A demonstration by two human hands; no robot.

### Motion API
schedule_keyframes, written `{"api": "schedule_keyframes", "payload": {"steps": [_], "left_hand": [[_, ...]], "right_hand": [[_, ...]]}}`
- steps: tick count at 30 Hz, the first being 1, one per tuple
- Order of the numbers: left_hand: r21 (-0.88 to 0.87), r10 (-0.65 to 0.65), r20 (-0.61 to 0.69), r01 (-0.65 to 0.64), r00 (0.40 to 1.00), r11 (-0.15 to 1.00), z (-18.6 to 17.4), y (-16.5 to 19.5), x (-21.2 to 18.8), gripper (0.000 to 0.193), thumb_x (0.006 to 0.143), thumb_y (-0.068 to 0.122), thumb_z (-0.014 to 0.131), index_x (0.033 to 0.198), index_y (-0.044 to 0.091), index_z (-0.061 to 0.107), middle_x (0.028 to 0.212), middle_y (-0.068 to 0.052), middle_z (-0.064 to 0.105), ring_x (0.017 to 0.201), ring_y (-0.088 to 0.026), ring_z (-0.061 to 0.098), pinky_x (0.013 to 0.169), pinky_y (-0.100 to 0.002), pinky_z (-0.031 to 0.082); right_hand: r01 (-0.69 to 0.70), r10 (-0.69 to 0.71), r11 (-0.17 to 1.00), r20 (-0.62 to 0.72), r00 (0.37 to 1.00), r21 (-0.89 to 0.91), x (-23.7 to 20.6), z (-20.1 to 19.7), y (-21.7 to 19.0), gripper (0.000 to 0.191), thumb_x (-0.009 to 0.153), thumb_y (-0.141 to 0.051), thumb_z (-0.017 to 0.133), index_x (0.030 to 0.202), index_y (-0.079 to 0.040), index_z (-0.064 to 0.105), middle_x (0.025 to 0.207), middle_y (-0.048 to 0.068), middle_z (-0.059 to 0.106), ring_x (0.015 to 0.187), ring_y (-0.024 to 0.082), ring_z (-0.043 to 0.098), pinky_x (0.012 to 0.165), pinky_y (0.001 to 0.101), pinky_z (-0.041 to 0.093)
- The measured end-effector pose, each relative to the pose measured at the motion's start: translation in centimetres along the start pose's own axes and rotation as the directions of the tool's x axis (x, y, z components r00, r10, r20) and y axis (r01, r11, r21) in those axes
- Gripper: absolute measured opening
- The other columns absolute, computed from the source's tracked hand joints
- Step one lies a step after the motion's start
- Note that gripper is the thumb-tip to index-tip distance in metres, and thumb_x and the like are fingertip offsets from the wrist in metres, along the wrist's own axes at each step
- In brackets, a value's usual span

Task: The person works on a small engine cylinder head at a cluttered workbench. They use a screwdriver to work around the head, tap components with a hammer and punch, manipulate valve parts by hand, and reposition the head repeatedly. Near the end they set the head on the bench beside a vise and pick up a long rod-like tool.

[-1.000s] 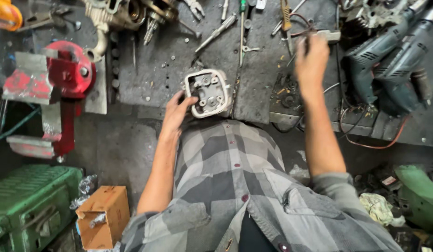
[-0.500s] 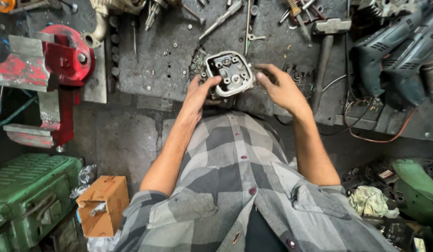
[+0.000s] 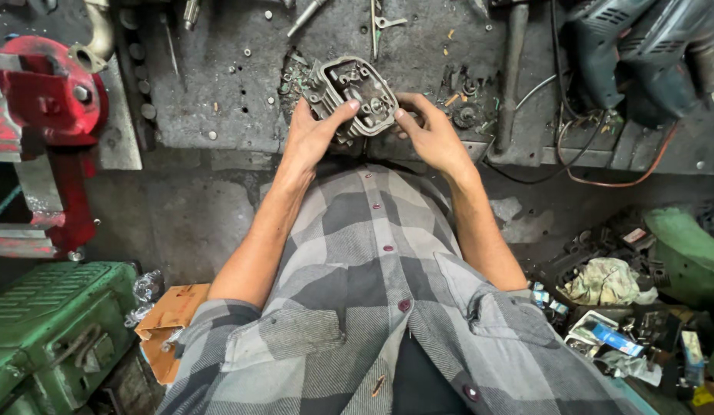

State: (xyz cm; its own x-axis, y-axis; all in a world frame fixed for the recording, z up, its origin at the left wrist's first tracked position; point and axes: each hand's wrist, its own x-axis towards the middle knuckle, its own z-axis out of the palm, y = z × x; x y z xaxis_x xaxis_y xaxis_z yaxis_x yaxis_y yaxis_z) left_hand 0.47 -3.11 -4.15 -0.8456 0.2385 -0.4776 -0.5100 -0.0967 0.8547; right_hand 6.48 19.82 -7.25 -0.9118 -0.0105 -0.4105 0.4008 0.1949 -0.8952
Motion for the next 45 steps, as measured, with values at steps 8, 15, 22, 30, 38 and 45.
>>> {"api": "schedule_keyframes", "payload": {"steps": [8,15,22,30,38,45], "left_hand": [[0.214,0.19,0.042,-0.195,0.981,0.957,0.7,4.3,-3.7,0.06,0.083,0.03,0.086,0.128,0.0,0.061,0.12,-0.01,0.074,0.11,-0.017,0.07,0.1,-0.032,0.055],[0.417,0.318,0.085,-0.324,0.944,0.849,0.9,8.7,-7.7,0.072,0.077,0.037,0.091,0.13,0.001,0.057,0.115,-0.009,0.076,0.105,-0.016,0.074,0.097,-0.033,0.058],[0.441,0.327,-0.002,-0.292,0.945,0.848,2.1,7.8,-7.7,0.071,0.076,0.043,0.092,0.122,0.002,0.057,0.106,-0.012,0.078,0.095,-0.02,0.077,0.088,-0.035,0.062],[0.433,0.237,0.509,-0.484,0.827,0.76,0.8,3.4,-8.7,0.067,0.084,0.042,0.084,0.128,-0.001,0.058,0.113,-0.022,0.072,0.106,-0.036,0.073,0.09,-0.042,0.057],[0.552,0.191,0.262,-0.309,0.946,0.774,-2.1,2.9,-7.5,0.041,0.095,0.037,0.068,0.127,0.01,0.066,0.117,-0.013,0.074,0.109,-0.03,0.073,0.089,-0.039,0.056],[0.568,0.148,0.141,-0.202,0.979,0.798,-4.2,3.0,-7.7,0.041,0.093,0.038,0.068,0.125,0.013,0.067,0.113,-0.009,0.076,0.097,-0.026,0.074,0.082,-0.035,0.057]], "right_hand": [[-0.008,0.024,0.928,-0.039,0.999,0.372,-4.0,-1.3,-5.3,0.034,0.097,-0.003,0.069,0.129,0.004,0.057,0.129,0.011,0.062,0.105,0.016,0.07,0.091,0.0301,0.06],[0.113,-0.118,0.86,-0.021,0.993,0.497,-6.6,-1.9,-8.4,0.044,0.094,0.004,0.076,0.134,0.005,0.055,0.131,0.012,0.062,0.108,0.016,0.068,0.097,0.0291,0.056],[-0.061,0.05,0.591,0.038,0.998,0.804,-5.9,0.6,-8.7,0.047,0.1,-0.036,0.061,0.138,-0.008,0.054,0.131,0.009,0.063,0.117,0.021,0.066,0.101,0.0388,0.055],[0.137,-0.094,0.755,-0.101,0.99,0.641,-1.6,-1.3,-6.6,0.047,0.113,-0.035,0.057,0.148,-0.002,0.055,0.131,0.012,0.065,0.117,0.024,0.062,0.103,0.0389,0.052],[0.403,-0.225,0.78,0.387,0.894,-0.478,7.9,-2.7,-9.9,0.054,0.083,-0.036,0.082,0.124,-0.006,0.064,0.109,0.019,0.074,0.1,0.029,0.073,0.086,0.0404,0.056],[0.53,-0.233,0.387,0.476,0.848,-0.755,11.0,-0.5,-7.9,0.052,0.088,-0.054,0.075,0.109,-0.007,0.072,0.095,0.022,0.07,0.094,0.043,0.065,0.08,0.0517,0.05]]}}
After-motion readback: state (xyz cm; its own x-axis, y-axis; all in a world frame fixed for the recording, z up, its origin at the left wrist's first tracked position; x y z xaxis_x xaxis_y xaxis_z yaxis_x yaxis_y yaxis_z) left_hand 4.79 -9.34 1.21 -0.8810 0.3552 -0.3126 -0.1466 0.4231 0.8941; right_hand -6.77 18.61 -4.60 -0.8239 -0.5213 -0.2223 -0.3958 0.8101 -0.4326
